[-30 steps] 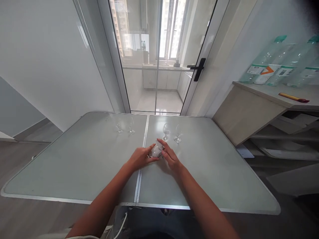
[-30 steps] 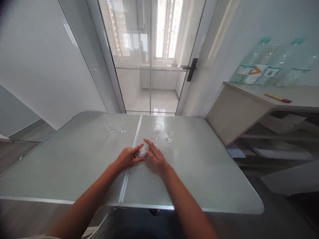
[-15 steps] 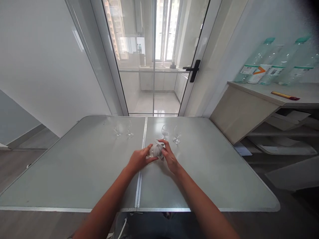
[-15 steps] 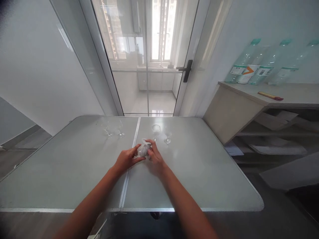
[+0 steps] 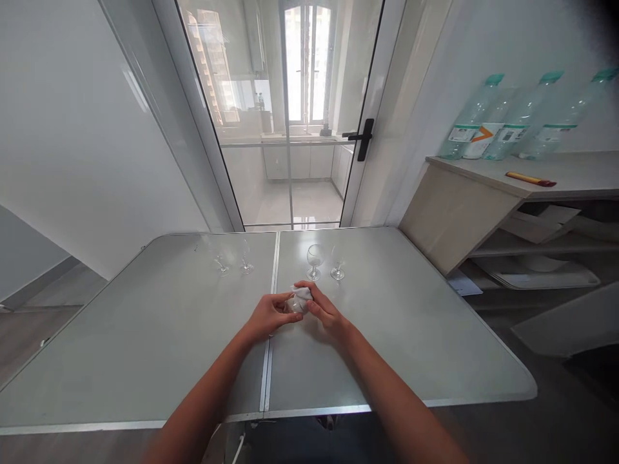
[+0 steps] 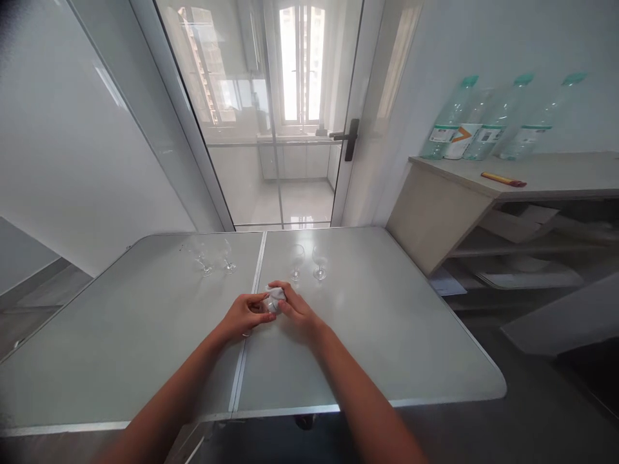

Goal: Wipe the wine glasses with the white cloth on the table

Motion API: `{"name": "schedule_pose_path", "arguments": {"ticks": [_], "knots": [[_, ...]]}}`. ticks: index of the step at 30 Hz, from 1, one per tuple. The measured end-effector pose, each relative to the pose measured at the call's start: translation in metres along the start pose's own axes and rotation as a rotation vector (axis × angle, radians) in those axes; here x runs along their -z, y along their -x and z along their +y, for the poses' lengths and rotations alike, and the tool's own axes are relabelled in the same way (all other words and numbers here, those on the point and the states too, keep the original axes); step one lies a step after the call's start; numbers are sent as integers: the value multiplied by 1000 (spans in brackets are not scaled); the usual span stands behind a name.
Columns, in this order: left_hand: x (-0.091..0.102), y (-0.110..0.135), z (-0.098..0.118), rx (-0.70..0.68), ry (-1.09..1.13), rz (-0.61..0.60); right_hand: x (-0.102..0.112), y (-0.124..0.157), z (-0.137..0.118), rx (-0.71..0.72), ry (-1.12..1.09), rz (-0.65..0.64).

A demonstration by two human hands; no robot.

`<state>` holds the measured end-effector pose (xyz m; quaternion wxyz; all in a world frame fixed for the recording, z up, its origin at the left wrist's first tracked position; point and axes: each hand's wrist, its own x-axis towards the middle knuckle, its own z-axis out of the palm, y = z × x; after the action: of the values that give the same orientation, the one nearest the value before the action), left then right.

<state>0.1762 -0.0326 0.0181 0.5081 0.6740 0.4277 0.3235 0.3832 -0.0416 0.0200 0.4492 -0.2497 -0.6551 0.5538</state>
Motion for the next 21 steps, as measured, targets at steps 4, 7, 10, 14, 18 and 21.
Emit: {"name": "schedule_pose_path", "arguments": {"ticks": [4, 7, 10, 14, 18, 21], "knots": [[2, 1, 4, 219, 205, -214, 1, -1, 7, 4, 34, -2], [-4, 0, -7, 61, 0, -24, -2, -4, 9, -49, -117, 115], [-8, -3, -25, -183, -388, 327, -5, -10, 9, -84, -322, 247], [-2, -3, -39, -281, -681, 469, -8, -15, 15, -108, -406, 238], [4, 3, -40, -370, -777, 382, -9, -14, 22, -70, -19, 130], [5, 4, -40, -402, -862, 385, -9, -12, 21, -12, 80, 88]]}}
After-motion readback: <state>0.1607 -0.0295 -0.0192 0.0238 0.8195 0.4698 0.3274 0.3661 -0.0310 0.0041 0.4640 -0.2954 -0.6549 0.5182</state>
